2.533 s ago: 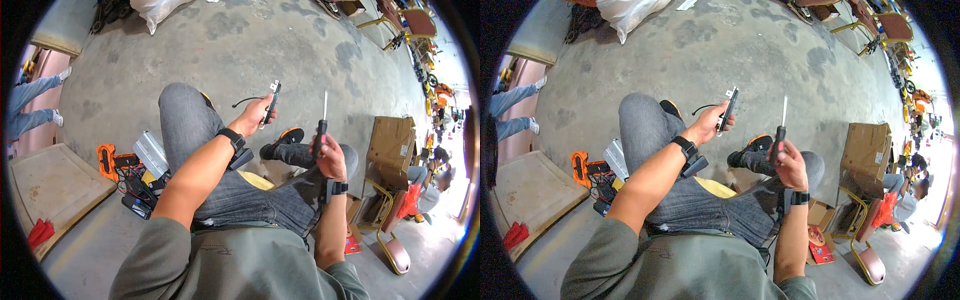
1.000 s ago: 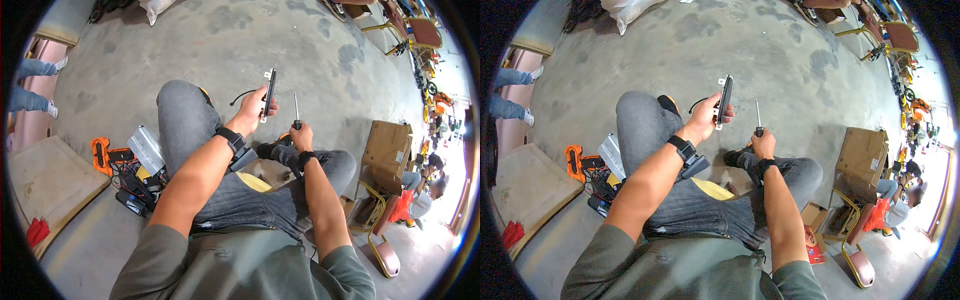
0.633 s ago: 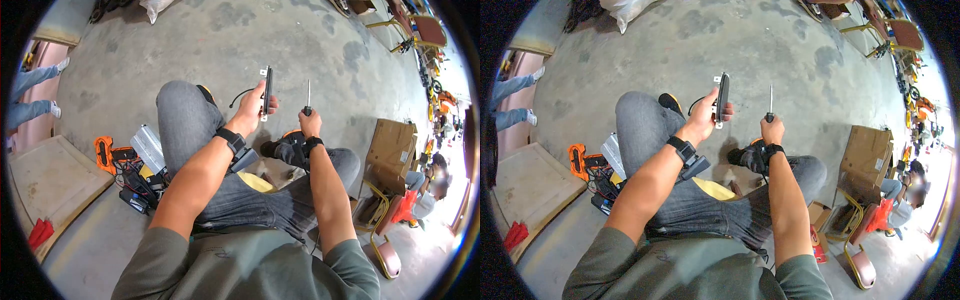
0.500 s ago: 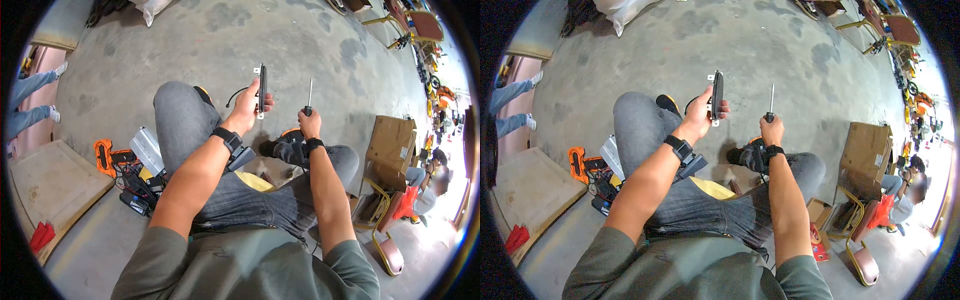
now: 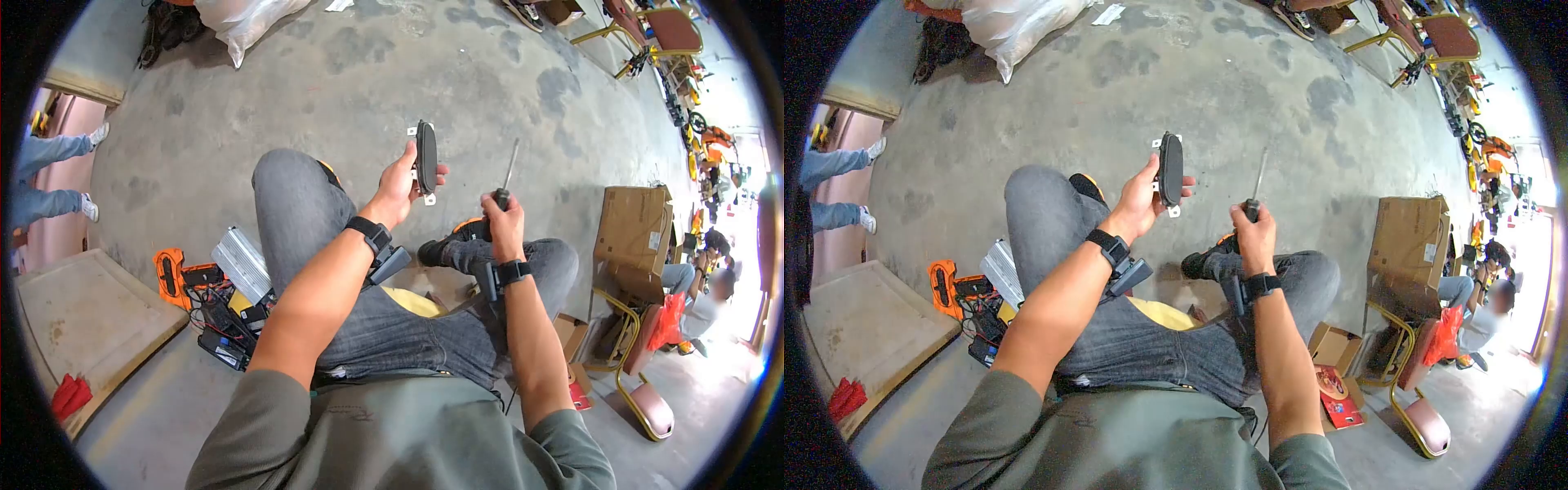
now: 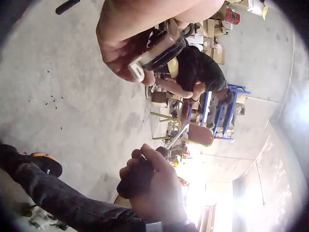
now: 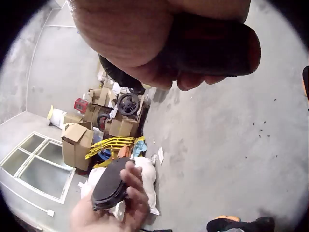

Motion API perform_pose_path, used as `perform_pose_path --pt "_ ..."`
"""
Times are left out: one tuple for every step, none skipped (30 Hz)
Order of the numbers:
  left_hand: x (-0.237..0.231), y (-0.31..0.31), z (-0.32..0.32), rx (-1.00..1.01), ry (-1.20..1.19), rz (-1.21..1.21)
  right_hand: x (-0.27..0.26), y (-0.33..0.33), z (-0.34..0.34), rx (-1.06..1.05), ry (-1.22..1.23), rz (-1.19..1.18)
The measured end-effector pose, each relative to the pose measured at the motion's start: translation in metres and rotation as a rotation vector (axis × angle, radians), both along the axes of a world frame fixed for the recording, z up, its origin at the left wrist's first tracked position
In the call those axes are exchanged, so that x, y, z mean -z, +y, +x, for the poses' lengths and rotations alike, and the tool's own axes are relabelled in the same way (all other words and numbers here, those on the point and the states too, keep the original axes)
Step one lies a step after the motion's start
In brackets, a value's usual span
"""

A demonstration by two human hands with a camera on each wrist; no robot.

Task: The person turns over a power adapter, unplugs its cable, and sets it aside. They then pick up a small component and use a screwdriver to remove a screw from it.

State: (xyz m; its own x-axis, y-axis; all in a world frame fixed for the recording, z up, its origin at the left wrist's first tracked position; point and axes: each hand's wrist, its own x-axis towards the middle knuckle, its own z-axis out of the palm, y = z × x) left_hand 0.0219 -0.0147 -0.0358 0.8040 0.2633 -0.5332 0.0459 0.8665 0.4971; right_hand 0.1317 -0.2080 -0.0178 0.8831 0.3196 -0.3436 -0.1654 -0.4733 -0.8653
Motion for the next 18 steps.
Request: perform_pose_path --pt "-0.001 0.000 -0.001 0.012 -0.022 0.022 -0.012 0.006 -0.009 0.000 0.000 0.001" --pt "-0.001 0.000 -0.002 0.010 -0.022 0.024 -0.027 0.013 -0.021 -0.048 0.031 -0.019" --pt "-0.001 0.000 -0.001 0.012 -0.061 0.017 -0.035 0.020 -0.031 -0.101 0.060 -0.037" --pt "0.000 0.000 -0.001 0.015 -0.099 0.009 -0.026 0.021 -0.035 -0.126 0.015 0.000" --pt "0.000 0.001 -0.002 0.015 -0.098 0.010 -0.025 0.023 -0.039 -0.127 0.016 0.002" --pt "-0.002 0.001 -0.002 0.019 -0.106 0.006 -0.024 0.025 -0.042 -0.160 0.088 0.025" --pt "-0.003 0.001 -0.002 0.024 -0.115 0.002 -0.024 0.026 -0.044 -0.192 0.160 0.047" --pt "-0.003 0.000 -0.002 0.024 -0.114 0.002 -0.028 0.027 -0.045 -0.234 0.175 0.027" --pt "-0.003 0.000 -0.001 0.039 -0.115 -0.008 -0.032 0.028 -0.047 -0.234 0.176 0.027" --pt "-0.003 0.000 0.000 0.053 -0.118 -0.017 -0.035 0.031 -0.050 -0.200 0.264 0.115" --pt "-0.002 0.000 0.000 0.052 -0.115 -0.018 -0.036 0.033 -0.053 -0.163 0.353 0.200" --pt "-0.003 -0.001 0.000 0.063 -0.118 -0.014 -0.036 0.033 -0.057 -0.161 0.356 0.199" --pt "-0.003 -0.001 0.001 0.075 -0.122 -0.008 -0.035 0.033 -0.058 -0.174 0.345 0.220" --pt "-0.005 -0.001 0.001 0.076 -0.122 -0.008 -0.035 0.034 -0.059 -0.187 0.333 0.242" --pt "-0.006 0.000 0.001 0.117 -0.111 0.014 -0.035 0.033 -0.058 -0.185 0.332 0.243" --pt "-0.008 0.000 0.001 0.160 -0.101 0.036 -0.033 0.031 -0.057 -0.190 0.264 0.190" --pt "-0.010 0.001 0.001 0.165 -0.103 0.037 -0.032 0.029 -0.054 -0.194 0.194 0.138" --pt "-0.012 0.000 0.000 0.199 -0.140 0.002 -0.030 0.026 -0.049 -0.198 0.167 0.116"
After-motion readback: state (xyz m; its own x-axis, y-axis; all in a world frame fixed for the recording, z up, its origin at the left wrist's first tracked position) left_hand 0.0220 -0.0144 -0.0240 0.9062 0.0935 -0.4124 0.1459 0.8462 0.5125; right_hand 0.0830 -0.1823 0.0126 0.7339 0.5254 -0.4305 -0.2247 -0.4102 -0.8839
